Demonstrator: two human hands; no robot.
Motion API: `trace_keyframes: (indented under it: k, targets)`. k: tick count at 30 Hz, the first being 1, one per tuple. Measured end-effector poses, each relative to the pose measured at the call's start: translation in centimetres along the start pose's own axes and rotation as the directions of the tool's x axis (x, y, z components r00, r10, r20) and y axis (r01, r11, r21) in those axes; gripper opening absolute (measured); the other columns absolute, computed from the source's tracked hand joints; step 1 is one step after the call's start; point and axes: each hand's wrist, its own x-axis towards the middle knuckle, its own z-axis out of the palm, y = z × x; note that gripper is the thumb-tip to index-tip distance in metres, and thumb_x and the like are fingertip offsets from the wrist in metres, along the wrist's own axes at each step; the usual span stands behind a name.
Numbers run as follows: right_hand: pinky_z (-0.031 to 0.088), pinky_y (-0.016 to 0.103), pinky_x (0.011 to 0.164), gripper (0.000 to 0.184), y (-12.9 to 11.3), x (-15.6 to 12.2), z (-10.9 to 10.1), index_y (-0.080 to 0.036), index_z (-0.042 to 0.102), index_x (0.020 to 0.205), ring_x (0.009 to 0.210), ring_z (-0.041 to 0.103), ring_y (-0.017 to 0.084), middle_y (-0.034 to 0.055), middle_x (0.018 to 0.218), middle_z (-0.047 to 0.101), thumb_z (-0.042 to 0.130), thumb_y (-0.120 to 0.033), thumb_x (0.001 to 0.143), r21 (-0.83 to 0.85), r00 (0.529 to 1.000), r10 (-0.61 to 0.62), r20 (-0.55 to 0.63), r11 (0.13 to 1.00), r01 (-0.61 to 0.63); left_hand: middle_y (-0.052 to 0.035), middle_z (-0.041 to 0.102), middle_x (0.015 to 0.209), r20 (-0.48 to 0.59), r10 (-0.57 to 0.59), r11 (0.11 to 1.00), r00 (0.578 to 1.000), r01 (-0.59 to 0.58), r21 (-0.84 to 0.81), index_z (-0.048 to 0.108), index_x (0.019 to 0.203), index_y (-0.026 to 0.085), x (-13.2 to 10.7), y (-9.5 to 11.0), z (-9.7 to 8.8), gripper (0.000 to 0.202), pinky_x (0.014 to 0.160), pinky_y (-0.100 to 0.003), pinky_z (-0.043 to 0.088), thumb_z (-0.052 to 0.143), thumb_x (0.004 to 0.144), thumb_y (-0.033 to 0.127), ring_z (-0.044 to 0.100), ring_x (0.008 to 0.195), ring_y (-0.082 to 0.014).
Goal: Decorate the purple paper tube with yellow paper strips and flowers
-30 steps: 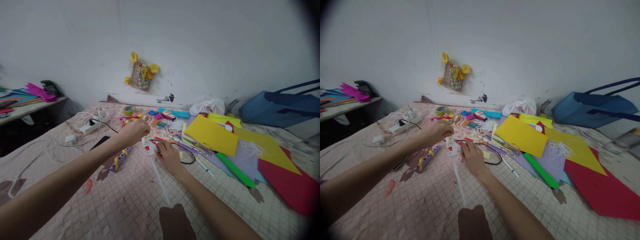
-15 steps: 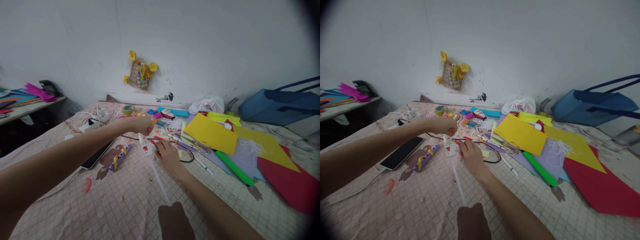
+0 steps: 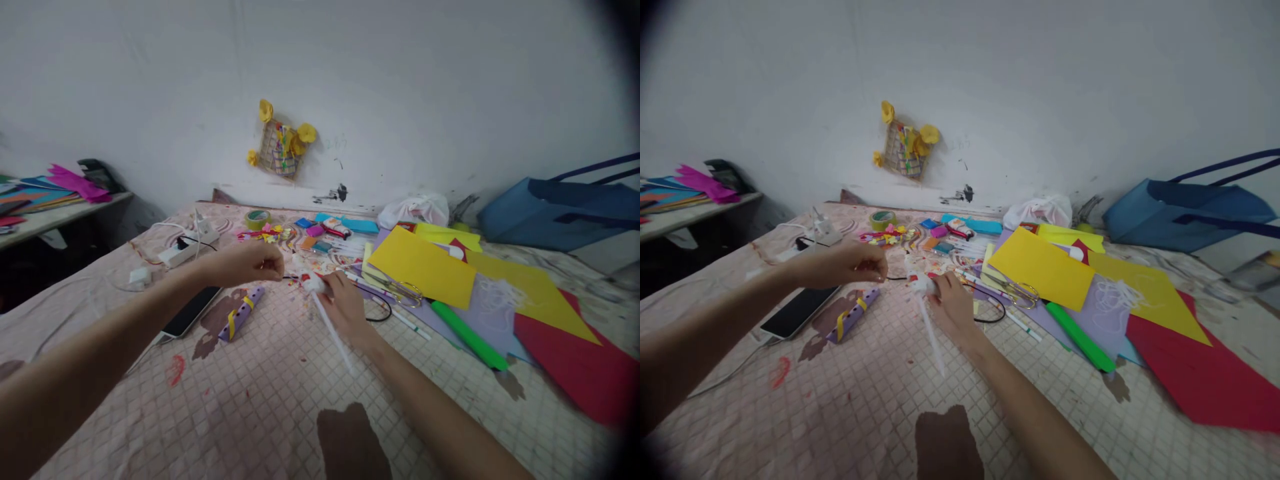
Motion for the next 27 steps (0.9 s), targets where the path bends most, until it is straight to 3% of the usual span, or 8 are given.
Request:
trace_keyframes:
  k: [3,6,9,15,19,21,23,27]
  targets:
    - [0.043,0.028,0.066,0.018,0.9,1.1,-0.1,-0.019,0.058,0.090,0.081,0.056,0.019,0.0050,0.089,0.059,0.057,-0.030,0.076,0.100,0.993,0.107,-0.055,0.990,-0.101,0.0006,0.060,0.065,-0.017,-0.064,0.996,0.998,0.063,-0.061,0.061,0.073,0.017,-0.7,-1.0,3.1,0.014,0.053,-0.019,0.035,0.051,0.076,0.026,0.051,0.058,-0.0103]
    - [0.040,0.027,0.060,0.024,1.4,2.3,-0.1,-0.017,0.060,0.085,0.072,0.055,0.019,0.0041,0.079,0.060,0.058,-0.038,0.074,0.188,0.969,0.240,-0.065,0.956,-0.224,-0.0002,0.061,0.064,-0.100,-0.144,0.988,0.984,0.139,-0.060,0.062,0.069,0.016,0.5,-2.5,5.5,0.014,0.055,-0.020,0.035,0.052,0.074,0.025,0.052,0.059,-0.0109]
    - [0.036,0.025,0.054,0.027,1.7,3.3,-0.3,-0.015,0.061,0.083,0.059,0.051,0.016,0.0023,0.069,0.060,0.059,-0.039,0.072,0.274,0.951,0.307,-0.018,0.917,-0.291,-0.0014,0.060,0.062,-0.231,-0.227,0.974,0.946,0.222,-0.048,0.062,0.069,0.014,2.8,-4.1,6.7,0.017,0.053,-0.021,0.034,0.051,0.074,0.025,0.051,0.056,-0.0114]
    - [0.032,0.024,0.049,0.031,2.3,4.5,-0.8,-0.013,0.061,0.078,0.052,0.045,0.013,0.0022,0.065,0.059,0.056,-0.044,0.072,0.286,0.947,0.322,0.002,0.907,-0.309,-0.0035,0.059,0.062,-0.328,-0.249,0.967,0.911,0.250,-0.037,0.058,0.056,0.014,6.0,-5.7,8.4,0.029,0.063,-0.024,0.038,0.052,0.076,0.034,0.053,0.065,-0.0145]
    - [0.032,0.023,0.049,0.031,3.0,4.8,-0.4,-0.013,0.060,0.080,0.054,0.046,0.012,0.0027,0.068,0.060,0.055,-0.043,0.074,0.273,0.957,0.286,0.055,0.917,-0.290,-0.0084,0.061,0.087,-0.422,-0.253,0.964,0.871,0.265,-0.031,0.062,0.069,0.015,5.1,-5.6,9.8,0.009,0.078,-0.030,0.039,0.063,0.066,0.024,0.053,0.087,-0.0207]
    - [0.033,0.023,0.050,0.029,3.3,5.1,0.1,-0.013,0.060,0.080,0.055,0.048,0.012,0.0028,0.069,0.061,0.055,-0.041,0.075,0.256,0.963,0.253,0.098,0.928,-0.270,-0.0090,0.060,0.093,-0.449,-0.257,0.963,0.856,0.266,-0.043,0.062,0.078,0.015,4.2,-5.2,10.5,0.014,0.078,-0.031,0.039,0.063,0.064,0.017,0.053,0.090,-0.0211]
    - [0.033,0.023,0.051,0.027,3.5,5.5,0.7,-0.013,0.061,0.080,0.056,0.049,0.012,0.0030,0.071,0.062,0.054,-0.039,0.076,0.229,0.966,0.214,0.147,0.942,-0.243,-0.0068,0.061,0.080,-0.438,-0.263,0.963,0.860,0.260,-0.068,0.061,0.071,0.014,3.3,-4.3,11.2,0.005,0.070,-0.027,0.040,0.057,0.070,0.016,0.055,0.077,-0.0179]
    - [0.034,0.024,0.056,0.022,3.5,6.9,2.4,-0.013,0.061,0.082,0.062,0.051,0.014,0.0050,0.076,0.062,0.057,-0.034,0.075,0.153,0.966,0.140,0.217,0.973,-0.175,-0.0043,0.061,0.067,-0.420,-0.259,0.966,0.870,0.233,-0.115,0.060,0.066,0.015,1.9,-1.8,13.3,0.017,0.061,-0.025,0.038,0.049,0.079,0.020,0.054,0.063,-0.0144]
